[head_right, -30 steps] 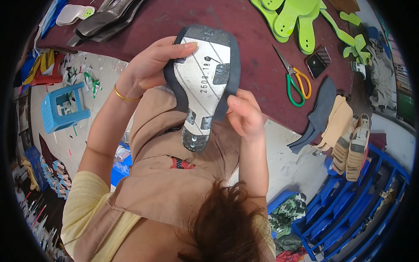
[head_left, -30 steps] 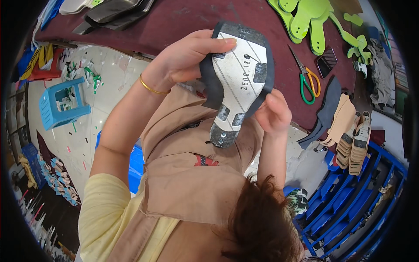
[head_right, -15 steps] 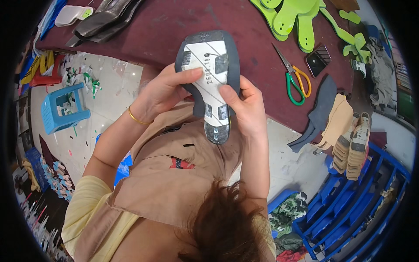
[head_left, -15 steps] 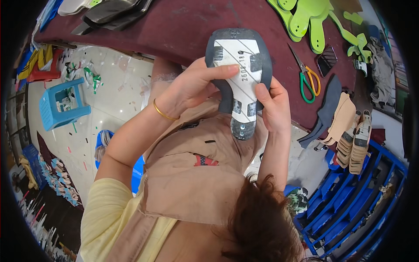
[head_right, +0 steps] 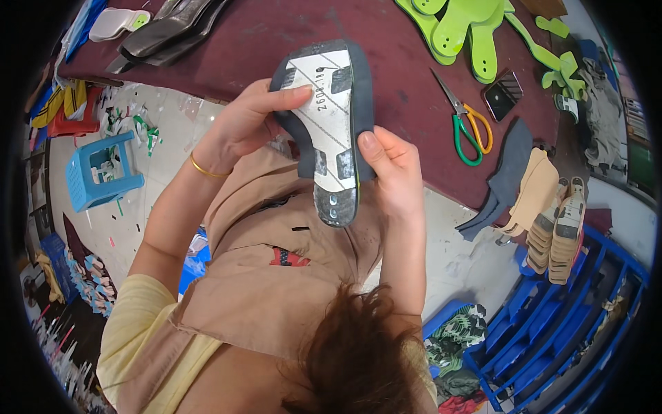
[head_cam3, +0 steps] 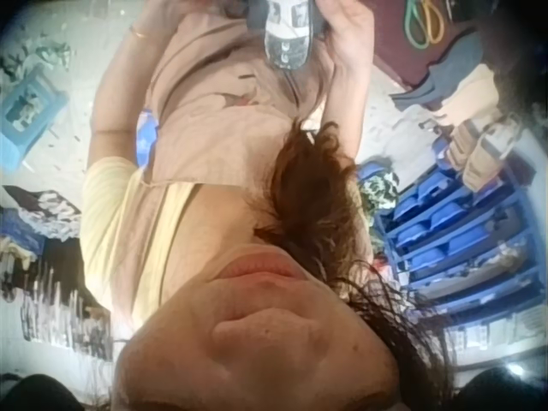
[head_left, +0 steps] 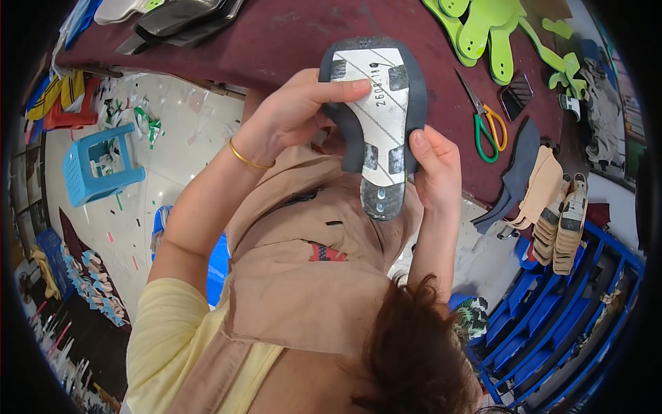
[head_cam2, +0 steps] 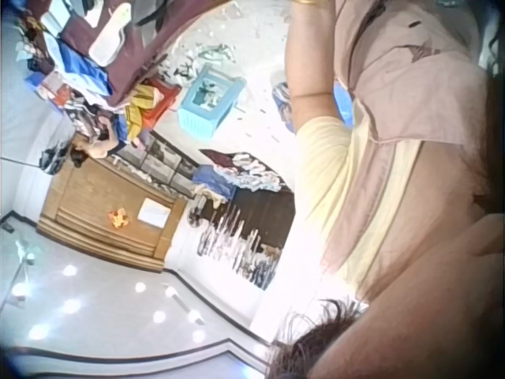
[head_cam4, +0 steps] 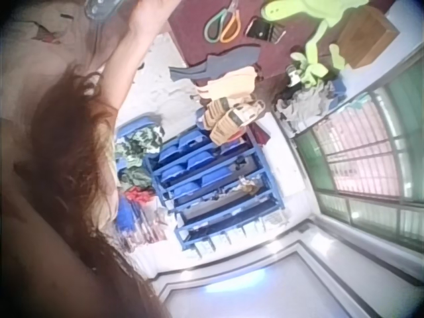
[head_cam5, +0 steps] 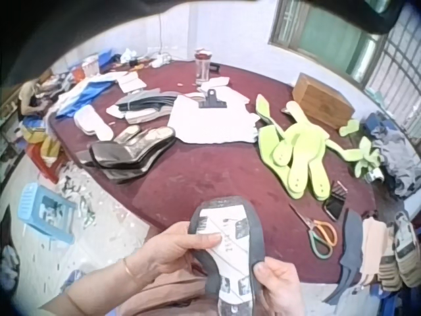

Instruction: The recorder is assembling or trimming components for shoes at a manufacturing workstation.

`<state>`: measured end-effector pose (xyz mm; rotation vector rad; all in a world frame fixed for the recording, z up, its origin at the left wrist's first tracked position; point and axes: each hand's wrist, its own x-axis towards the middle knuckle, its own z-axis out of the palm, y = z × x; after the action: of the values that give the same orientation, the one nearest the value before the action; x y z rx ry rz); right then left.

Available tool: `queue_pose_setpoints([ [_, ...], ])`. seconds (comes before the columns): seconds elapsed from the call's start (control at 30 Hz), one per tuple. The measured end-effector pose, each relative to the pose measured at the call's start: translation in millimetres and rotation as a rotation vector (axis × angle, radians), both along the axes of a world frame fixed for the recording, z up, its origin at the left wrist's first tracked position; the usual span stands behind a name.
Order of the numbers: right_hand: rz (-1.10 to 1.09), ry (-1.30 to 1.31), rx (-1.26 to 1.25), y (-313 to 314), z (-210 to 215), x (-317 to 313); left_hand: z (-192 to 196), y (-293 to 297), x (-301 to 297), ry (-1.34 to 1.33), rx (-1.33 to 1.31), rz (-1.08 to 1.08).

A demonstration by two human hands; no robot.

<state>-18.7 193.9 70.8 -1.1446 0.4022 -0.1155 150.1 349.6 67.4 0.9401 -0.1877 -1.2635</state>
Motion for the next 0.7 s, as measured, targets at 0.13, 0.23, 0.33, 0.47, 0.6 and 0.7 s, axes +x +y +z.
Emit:
queue_pose_setpoints([
  [0.13, -0.044, -0.01, -0.154, 7, 3, -4, 14, 0, 6, -0.154, 0.009, -0.042],
  [0.23, -0.075, -0.008, -0.123, 11, 11, -2, 14, 0, 7, -0.195, -0.035, -0.055],
  [0.33, -0.117, -0.043, -0.06, 23, 26, 10, 15, 2, -4, -0.295, -0.064, -0.003],
  [0.47, 0.076, -0.116, -0.872, 16, 28, -2, 17, 20, -26, -0.426, -0.108, 0.06],
  [0.6, 0.173, -0.21, -1.052, 26, 40, -6, 0, 52, -34, -0.647, -0.389, 0.005],
  [0.7, 0.118, -0.441, -1.421, 7, 24, -21, 22, 69, -29, -0.655, -0.622, -0.114],
])
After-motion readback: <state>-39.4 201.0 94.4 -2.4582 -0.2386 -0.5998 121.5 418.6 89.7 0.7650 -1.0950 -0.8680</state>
